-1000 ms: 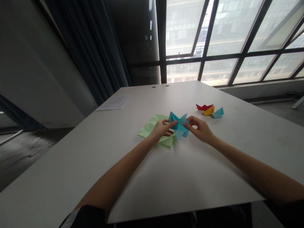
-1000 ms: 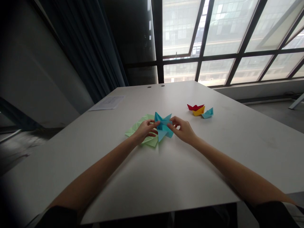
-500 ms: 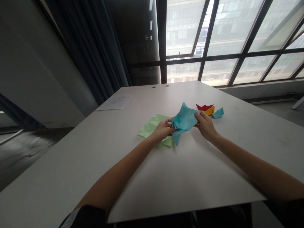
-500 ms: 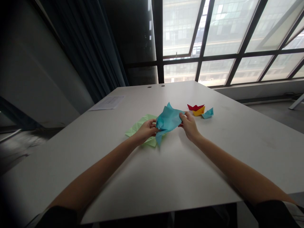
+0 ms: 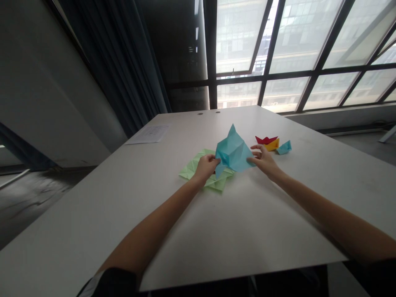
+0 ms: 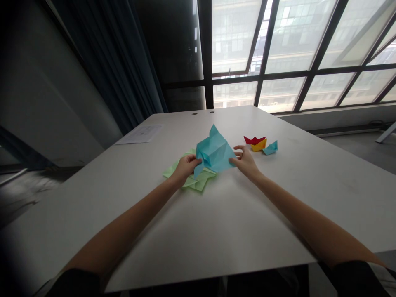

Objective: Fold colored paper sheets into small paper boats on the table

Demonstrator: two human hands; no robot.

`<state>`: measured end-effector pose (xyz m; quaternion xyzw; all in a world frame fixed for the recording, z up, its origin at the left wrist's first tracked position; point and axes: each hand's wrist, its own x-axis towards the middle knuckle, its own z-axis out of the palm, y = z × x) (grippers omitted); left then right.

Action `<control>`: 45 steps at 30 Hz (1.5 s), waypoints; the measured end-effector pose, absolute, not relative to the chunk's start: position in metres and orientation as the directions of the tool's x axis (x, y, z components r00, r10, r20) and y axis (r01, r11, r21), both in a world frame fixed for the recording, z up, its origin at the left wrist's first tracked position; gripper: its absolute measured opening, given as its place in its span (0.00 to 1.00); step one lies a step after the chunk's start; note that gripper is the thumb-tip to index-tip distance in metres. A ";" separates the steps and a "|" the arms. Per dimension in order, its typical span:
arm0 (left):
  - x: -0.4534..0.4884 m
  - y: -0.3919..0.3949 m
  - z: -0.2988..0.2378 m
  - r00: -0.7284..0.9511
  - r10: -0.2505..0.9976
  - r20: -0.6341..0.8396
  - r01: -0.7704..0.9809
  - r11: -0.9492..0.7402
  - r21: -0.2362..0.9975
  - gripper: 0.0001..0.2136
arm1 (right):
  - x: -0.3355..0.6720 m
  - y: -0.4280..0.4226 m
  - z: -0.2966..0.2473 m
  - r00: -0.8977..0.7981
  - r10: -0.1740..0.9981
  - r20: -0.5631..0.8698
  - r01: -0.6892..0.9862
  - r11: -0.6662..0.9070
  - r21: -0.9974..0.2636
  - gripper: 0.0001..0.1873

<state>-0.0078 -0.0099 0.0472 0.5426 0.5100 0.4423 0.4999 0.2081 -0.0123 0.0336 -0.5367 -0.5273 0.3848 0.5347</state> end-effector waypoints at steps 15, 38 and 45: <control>-0.011 -0.018 0.053 0.207 0.892 0.403 0.321 -0.451 0.833 0.08 | 0.200 -0.021 0.041 0.042 0.991 0.124 -0.130 0.129 -0.983 0.18; -0.029 -0.009 0.087 0.155 0.985 -0.076 -0.118 0.095 0.989 0.04 | 0.199 -0.021 0.041 -0.051 0.998 -0.042 -0.271 -0.054 -0.961 0.11; -0.048 0.003 0.096 0.100 0.975 -0.197 -0.336 0.220 0.916 0.01 | 0.201 -0.021 0.038 -0.049 0.989 -0.142 -0.269 -0.150 -0.951 0.10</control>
